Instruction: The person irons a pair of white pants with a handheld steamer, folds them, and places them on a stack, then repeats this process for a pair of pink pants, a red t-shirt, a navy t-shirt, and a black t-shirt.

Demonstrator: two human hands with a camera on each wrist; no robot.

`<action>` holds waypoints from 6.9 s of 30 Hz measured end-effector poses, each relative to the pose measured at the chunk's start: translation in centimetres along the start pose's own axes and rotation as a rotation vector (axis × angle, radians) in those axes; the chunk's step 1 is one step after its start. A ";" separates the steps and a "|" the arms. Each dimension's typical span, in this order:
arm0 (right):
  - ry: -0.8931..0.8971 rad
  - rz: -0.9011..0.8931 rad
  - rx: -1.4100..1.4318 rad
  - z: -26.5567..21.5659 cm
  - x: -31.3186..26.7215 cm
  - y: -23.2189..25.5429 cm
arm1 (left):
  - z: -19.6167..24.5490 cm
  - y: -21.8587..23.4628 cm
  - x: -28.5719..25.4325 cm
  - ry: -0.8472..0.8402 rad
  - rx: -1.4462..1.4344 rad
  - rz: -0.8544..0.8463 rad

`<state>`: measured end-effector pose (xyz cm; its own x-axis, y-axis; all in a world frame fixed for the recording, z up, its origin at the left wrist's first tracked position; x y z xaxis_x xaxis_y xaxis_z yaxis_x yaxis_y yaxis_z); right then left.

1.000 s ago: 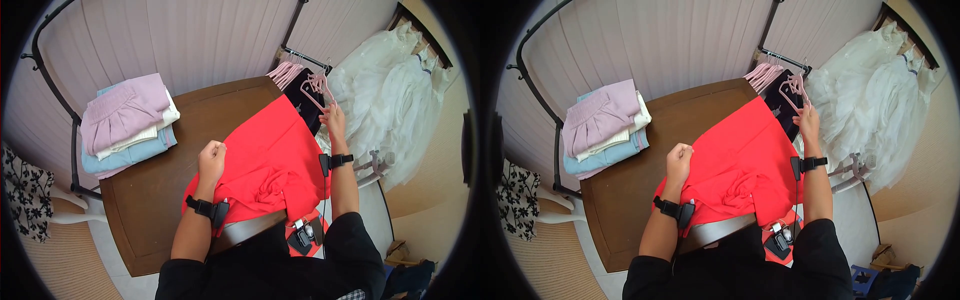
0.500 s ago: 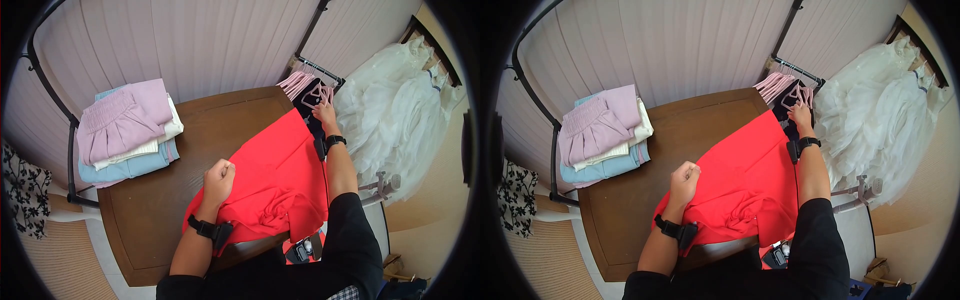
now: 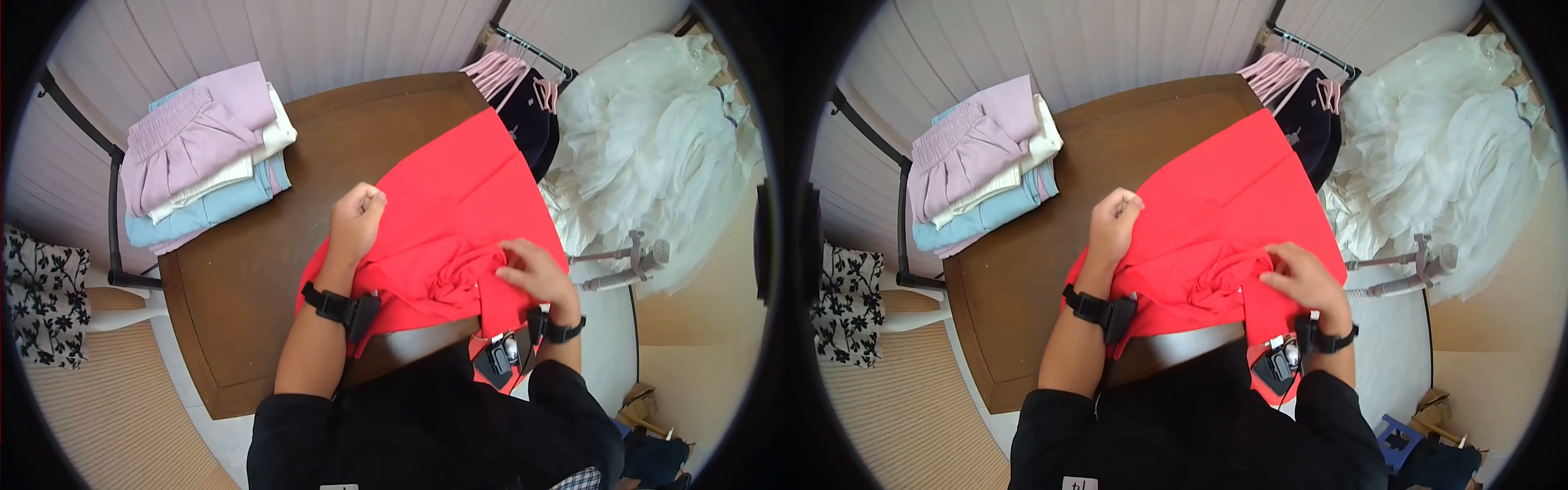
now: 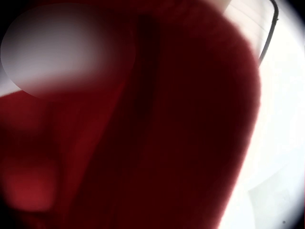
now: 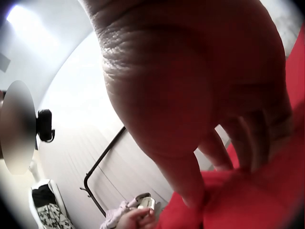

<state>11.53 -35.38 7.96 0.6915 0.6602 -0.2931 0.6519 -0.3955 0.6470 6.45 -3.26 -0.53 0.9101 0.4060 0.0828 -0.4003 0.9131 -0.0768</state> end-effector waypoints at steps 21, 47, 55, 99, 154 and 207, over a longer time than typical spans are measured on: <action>0.258 0.568 0.112 3.8 -6.1 -6.2 | 6.1 4.9 -16.4 -0.197 1.179 -0.206; 0.603 0.912 -0.171 -8.5 -5.2 7.3 | 13.9 10.8 -14.4 -0.235 0.431 0.114; 0.647 1.292 -0.283 -11.5 -10.4 14.9 | 26.7 10.4 -12.4 -0.936 0.872 0.541; 0.271 0.887 -0.692 0.0 14.9 15.9 | 14.7 6.3 8.4 -0.339 1.326 0.191; -0.267 1.573 0.351 33.2 -16.0 9.4 | 3.0 8.4 -5.1 -0.013 1.112 -0.144; -0.132 0.100 -0.583 -4.9 -1.1 6.1 | 1.8 8.3 -5.5 -0.096 1.135 -0.012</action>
<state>13.22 -35.42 15.74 0.7978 0.5384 -0.2714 0.3293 -0.0121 0.9441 -2.11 2.15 0.13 0.9221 0.3538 0.1567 -0.3016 0.4034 0.8639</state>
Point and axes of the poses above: each hand's wrist, its own x-axis towards the middle knuckle, its own y-axis out of the back of the hand, z = x × y, the point moved 1 cm from there along x, towards the middle knuckle, and after that the axes turned 2 degrees about -z, right-handed, at the moved point
